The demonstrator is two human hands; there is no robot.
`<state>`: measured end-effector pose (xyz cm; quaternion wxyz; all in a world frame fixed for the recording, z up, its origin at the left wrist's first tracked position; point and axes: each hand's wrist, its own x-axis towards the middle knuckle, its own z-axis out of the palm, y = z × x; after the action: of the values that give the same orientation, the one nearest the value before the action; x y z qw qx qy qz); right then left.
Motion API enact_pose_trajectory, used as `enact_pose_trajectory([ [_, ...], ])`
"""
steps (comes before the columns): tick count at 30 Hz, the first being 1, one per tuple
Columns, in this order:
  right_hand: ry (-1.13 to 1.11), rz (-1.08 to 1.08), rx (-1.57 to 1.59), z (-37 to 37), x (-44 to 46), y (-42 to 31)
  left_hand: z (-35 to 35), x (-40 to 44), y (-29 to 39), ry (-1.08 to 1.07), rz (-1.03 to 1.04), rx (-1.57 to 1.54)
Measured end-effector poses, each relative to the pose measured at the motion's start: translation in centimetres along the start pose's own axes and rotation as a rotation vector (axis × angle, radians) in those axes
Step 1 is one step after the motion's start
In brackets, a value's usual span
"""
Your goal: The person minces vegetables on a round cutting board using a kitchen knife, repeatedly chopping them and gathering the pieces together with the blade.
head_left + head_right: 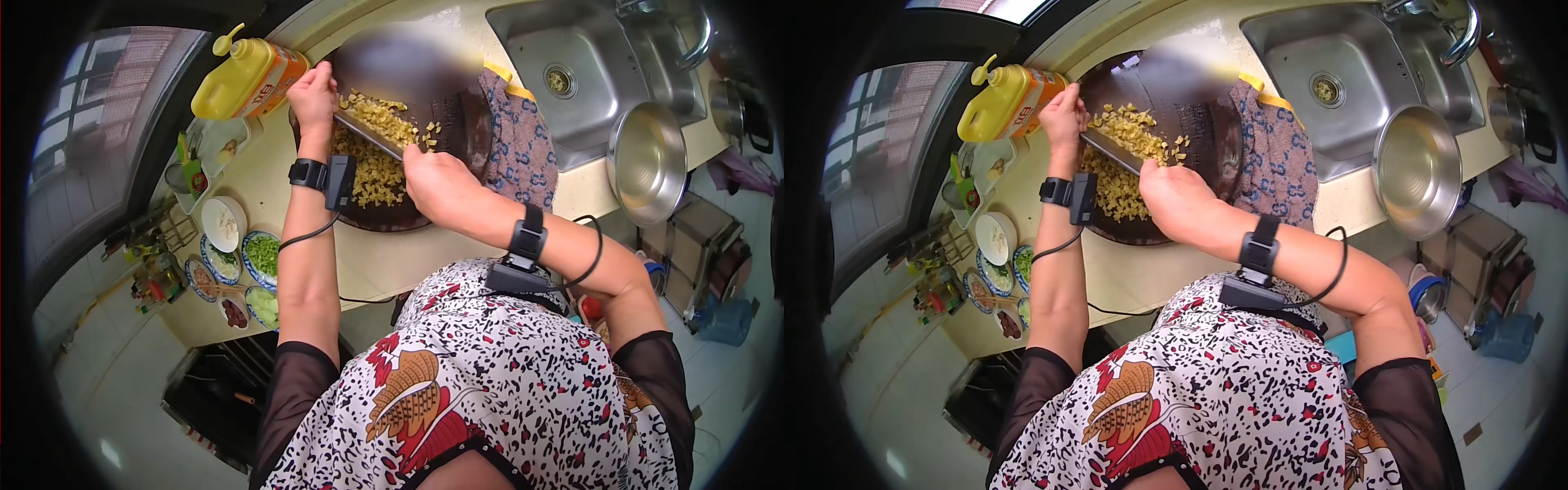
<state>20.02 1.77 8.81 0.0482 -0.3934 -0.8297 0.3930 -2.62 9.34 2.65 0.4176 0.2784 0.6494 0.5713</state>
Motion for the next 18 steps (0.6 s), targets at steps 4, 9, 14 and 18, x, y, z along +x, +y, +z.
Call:
enact_pose_trajectory([
  [4, 0.048, -0.018, 0.079, 2.7, -1.0, 1.4, -0.3, -1.4, -0.9, 0.061, 0.164, -0.009],
  [9, 0.126, -0.148, 0.051, 3.6, -1.8, 2.1, -0.8, -3.6, 1.0, 0.149, 0.287, -0.035],
  [14, -0.001, -0.103, -0.117, 1.8, -0.5, -2.7, -4.0, -1.8, 0.2, 0.043, 0.060, -0.081],
  [18, 0.054, -0.069, 0.025, 4.6, -1.1, -0.2, -2.9, -2.5, -1.9, 0.114, 0.273, -0.010],
])
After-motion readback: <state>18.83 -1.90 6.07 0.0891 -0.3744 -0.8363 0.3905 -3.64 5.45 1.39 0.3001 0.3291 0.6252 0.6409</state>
